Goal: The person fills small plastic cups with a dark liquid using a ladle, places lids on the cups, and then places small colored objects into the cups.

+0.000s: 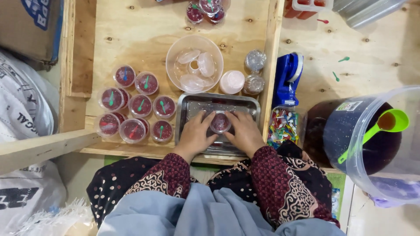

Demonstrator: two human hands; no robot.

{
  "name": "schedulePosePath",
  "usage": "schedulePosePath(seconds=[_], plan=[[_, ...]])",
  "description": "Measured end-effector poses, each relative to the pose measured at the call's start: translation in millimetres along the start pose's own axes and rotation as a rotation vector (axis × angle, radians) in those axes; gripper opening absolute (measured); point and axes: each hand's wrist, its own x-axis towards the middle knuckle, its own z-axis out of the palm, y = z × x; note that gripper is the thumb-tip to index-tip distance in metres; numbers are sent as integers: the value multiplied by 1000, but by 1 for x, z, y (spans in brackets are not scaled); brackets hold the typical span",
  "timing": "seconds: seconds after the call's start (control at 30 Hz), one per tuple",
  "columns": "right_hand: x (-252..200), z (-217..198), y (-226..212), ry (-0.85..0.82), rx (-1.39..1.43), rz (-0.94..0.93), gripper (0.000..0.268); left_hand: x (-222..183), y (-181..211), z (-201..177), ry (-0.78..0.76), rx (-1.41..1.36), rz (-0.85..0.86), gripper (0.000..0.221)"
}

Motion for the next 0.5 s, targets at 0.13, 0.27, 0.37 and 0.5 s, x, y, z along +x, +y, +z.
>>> schedulePosePath(seconds=[0.13,0.27,0.37,0.5], plan=[[3,2,2,-35,42,9,72,3,3,-2,-51,17,-5,81],[8,8,8,-71,131,35,73,7,2,-2,-103,9,-31,77],[10,17,13,-49,134,35,74,9,-3,7,-102,0,-41,76],[10,21,14,-18,144,48,72,11,-10,18,-112,32,-61,77]])
